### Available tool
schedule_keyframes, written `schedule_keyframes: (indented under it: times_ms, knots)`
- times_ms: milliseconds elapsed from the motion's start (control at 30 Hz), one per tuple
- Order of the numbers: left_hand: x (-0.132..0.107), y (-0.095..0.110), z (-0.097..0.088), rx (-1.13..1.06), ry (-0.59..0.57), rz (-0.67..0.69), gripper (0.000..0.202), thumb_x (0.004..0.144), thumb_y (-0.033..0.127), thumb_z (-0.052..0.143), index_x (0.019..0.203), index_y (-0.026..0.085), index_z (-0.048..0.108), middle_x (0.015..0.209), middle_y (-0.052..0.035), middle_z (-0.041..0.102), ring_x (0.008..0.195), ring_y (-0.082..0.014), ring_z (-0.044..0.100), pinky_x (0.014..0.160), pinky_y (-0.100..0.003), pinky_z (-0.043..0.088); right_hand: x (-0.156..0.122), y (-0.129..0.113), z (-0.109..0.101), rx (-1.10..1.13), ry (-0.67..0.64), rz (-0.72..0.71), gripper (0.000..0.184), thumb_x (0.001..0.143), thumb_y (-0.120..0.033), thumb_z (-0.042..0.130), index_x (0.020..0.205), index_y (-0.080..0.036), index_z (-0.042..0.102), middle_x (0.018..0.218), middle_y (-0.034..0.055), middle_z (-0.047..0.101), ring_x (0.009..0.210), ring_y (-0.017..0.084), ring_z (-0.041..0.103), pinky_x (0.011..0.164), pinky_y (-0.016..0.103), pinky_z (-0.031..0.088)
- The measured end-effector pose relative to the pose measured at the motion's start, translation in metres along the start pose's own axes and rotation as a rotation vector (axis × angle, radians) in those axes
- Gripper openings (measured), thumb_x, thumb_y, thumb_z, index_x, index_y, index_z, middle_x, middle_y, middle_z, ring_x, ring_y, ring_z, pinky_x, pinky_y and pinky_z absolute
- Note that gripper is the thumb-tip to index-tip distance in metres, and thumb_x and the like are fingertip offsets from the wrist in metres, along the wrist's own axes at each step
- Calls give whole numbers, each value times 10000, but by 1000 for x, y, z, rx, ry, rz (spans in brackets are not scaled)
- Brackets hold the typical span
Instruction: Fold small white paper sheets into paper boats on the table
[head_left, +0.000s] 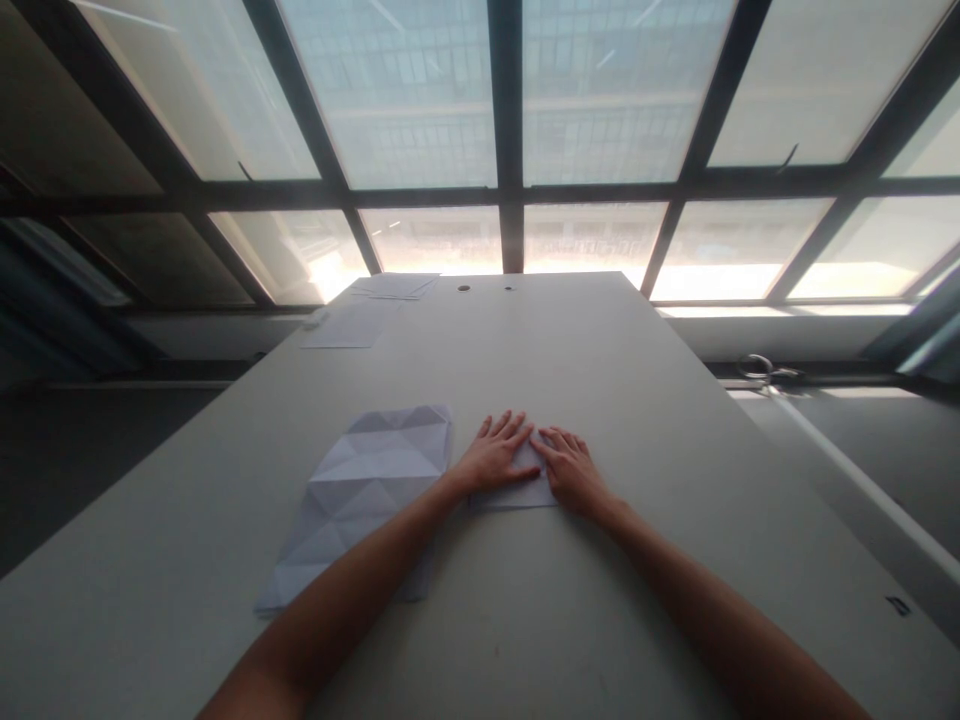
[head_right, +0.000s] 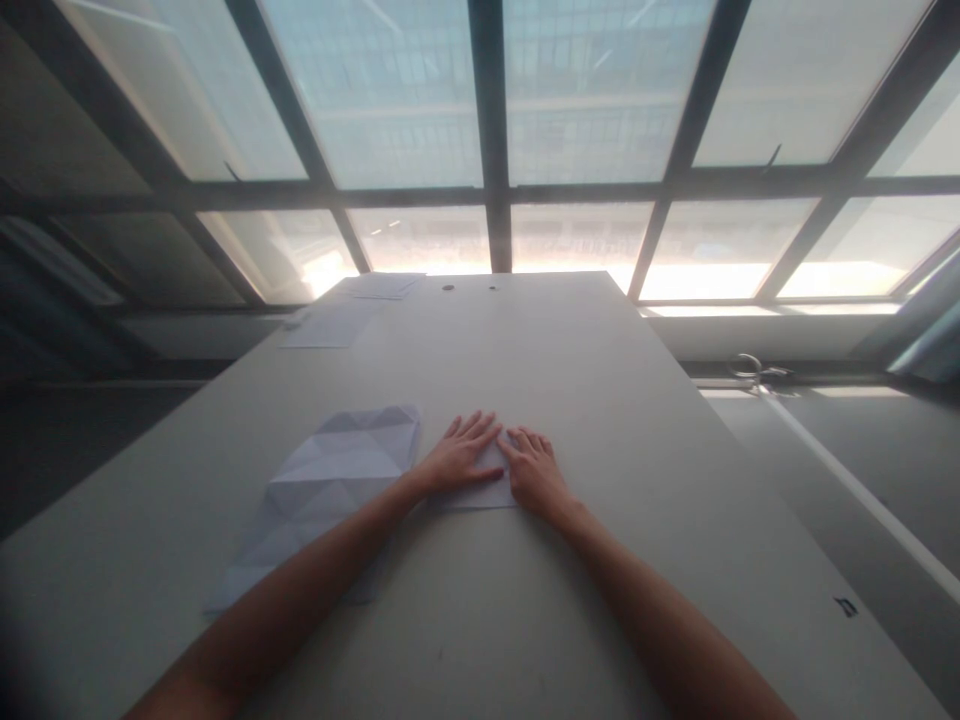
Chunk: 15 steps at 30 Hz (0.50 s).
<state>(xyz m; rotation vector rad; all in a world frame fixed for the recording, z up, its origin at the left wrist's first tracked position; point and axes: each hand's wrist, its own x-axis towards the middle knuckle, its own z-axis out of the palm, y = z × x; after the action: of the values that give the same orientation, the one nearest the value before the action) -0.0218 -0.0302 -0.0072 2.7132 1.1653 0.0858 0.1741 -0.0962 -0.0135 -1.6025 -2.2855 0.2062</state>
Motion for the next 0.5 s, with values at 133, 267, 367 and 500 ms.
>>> schedule_keyframes:
  times_ms: [133,267,367,500]
  knots:
    - [2,-2,1,-18,-7,-19,797,891,725,401,1536,268,300,1630,-64,180,1511,-288,89,1202,-524,73,0,0,0,-2,8,-6,532,914,-152,402,1432,-227,495,1478,83,471,1378,233,346,1143,374,214]
    - [5,-3,3,-31,21,-44,708,920,664,422,1512,281,354,1619,-47,230,1506,-278,131,1199,-536,104,0,0,-1,-16,16,-10,512,934,-166,384,1429,-222,500,1474,89,475,1379,229,347,1140,365,214]
    - [6,-1,4,-50,52,-70,647,932,635,435,1486,304,399,1607,-33,268,1499,-270,167,1198,-539,117,0,0,-1,-22,9,-8,518,932,-159,381,1435,-218,492,1478,84,471,1378,227,343,1139,359,212]
    - [7,2,2,-94,80,-113,557,948,600,439,1435,333,472,1584,-17,328,1482,-264,227,1194,-541,139,0,1,1,-19,8,-3,521,928,-161,394,1438,-215,489,1481,80,468,1373,236,344,1136,360,214]
